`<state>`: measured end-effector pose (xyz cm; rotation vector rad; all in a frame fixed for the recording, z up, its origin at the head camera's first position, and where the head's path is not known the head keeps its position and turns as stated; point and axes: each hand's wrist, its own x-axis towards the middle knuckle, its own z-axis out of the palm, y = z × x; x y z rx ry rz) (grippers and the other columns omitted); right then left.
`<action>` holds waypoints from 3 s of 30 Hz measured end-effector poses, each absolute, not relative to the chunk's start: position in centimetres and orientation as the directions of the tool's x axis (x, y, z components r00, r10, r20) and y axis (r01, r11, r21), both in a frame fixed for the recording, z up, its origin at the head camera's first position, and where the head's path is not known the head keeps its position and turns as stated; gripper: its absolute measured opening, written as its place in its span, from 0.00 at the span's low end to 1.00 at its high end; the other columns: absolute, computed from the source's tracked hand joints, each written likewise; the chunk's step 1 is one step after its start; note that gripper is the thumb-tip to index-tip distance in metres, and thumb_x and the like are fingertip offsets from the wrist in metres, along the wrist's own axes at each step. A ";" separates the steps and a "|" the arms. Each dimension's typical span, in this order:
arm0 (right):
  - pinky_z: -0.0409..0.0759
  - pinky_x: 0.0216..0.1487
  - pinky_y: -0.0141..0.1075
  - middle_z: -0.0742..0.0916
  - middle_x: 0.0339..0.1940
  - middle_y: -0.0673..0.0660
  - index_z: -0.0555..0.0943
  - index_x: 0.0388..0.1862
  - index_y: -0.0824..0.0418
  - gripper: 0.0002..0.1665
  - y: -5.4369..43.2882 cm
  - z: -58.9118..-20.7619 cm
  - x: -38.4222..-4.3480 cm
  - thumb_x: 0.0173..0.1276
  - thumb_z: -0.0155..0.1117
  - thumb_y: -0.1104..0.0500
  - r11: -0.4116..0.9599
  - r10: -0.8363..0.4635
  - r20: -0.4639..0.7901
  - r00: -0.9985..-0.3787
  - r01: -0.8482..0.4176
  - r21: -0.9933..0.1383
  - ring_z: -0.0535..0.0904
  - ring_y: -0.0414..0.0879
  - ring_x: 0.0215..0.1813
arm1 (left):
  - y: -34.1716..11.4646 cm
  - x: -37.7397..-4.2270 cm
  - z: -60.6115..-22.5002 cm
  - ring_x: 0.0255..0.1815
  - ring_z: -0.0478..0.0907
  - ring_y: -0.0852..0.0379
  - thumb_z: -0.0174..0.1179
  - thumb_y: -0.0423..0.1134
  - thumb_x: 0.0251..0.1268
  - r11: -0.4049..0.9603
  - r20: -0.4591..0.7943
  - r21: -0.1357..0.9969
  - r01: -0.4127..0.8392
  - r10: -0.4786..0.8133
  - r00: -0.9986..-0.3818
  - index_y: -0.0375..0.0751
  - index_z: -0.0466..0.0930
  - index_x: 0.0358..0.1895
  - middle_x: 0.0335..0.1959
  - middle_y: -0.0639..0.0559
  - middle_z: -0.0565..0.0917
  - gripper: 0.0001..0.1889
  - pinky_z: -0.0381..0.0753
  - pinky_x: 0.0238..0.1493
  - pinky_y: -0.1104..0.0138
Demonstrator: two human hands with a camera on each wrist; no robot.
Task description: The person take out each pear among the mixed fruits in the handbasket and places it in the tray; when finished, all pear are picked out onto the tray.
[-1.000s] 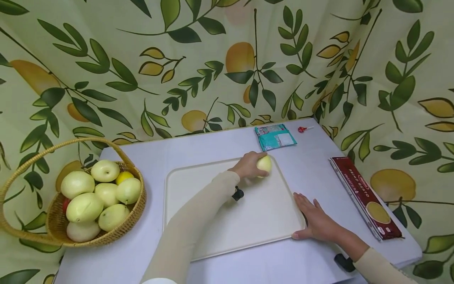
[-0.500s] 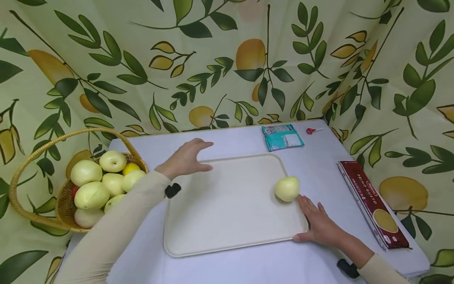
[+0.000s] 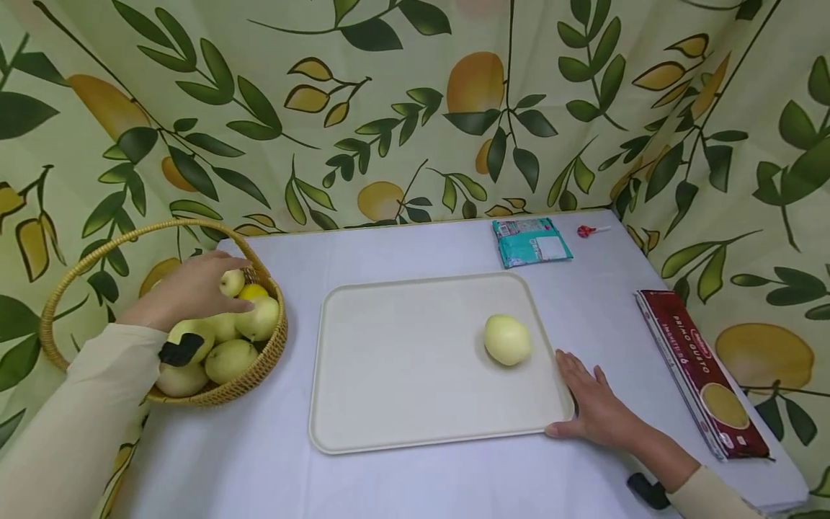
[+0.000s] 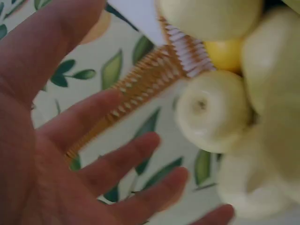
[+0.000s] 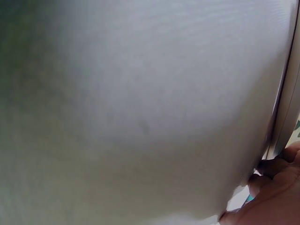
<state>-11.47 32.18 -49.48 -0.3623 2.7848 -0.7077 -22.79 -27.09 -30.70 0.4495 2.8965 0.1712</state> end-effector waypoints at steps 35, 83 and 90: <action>0.28 0.72 0.64 0.53 0.76 0.73 0.42 0.77 0.68 0.81 32.3 -49.7 -11.5 0.39 0.73 0.28 0.847 -0.300 -0.189 -0.935 -0.170 -0.504 0.43 0.67 0.77 | -38.0 -23.1 -35.3 0.56 0.54 0.19 0.52 0.35 0.64 0.985 -0.079 0.170 -0.008 0.005 -0.997 0.16 0.57 0.62 0.53 0.13 0.60 0.29 0.47 0.54 0.29; 0.29 0.72 0.64 0.53 0.76 0.73 0.41 0.77 0.67 0.81 32.7 -50.0 -12.1 0.39 0.73 0.28 0.830 -0.312 -0.170 -0.935 -0.181 -0.528 0.43 0.69 0.77 | 2.5 -27.3 -46.2 0.63 0.73 0.48 0.71 0.43 0.54 0.466 0.099 0.801 0.375 0.515 -0.852 0.43 0.73 0.65 0.65 0.46 0.74 0.33 0.75 0.61 0.59; 0.28 0.71 0.65 0.54 0.76 0.74 0.41 0.78 0.67 0.81 33.0 -49.9 -11.8 0.39 0.75 0.30 0.832 -0.308 -0.164 -0.937 -0.182 -0.524 0.43 0.68 0.77 | -4.6 -27.5 -42.3 0.68 0.67 0.44 0.71 0.43 0.54 0.541 0.146 0.738 0.404 0.457 -0.877 0.43 0.73 0.64 0.67 0.43 0.71 0.32 0.76 0.58 0.49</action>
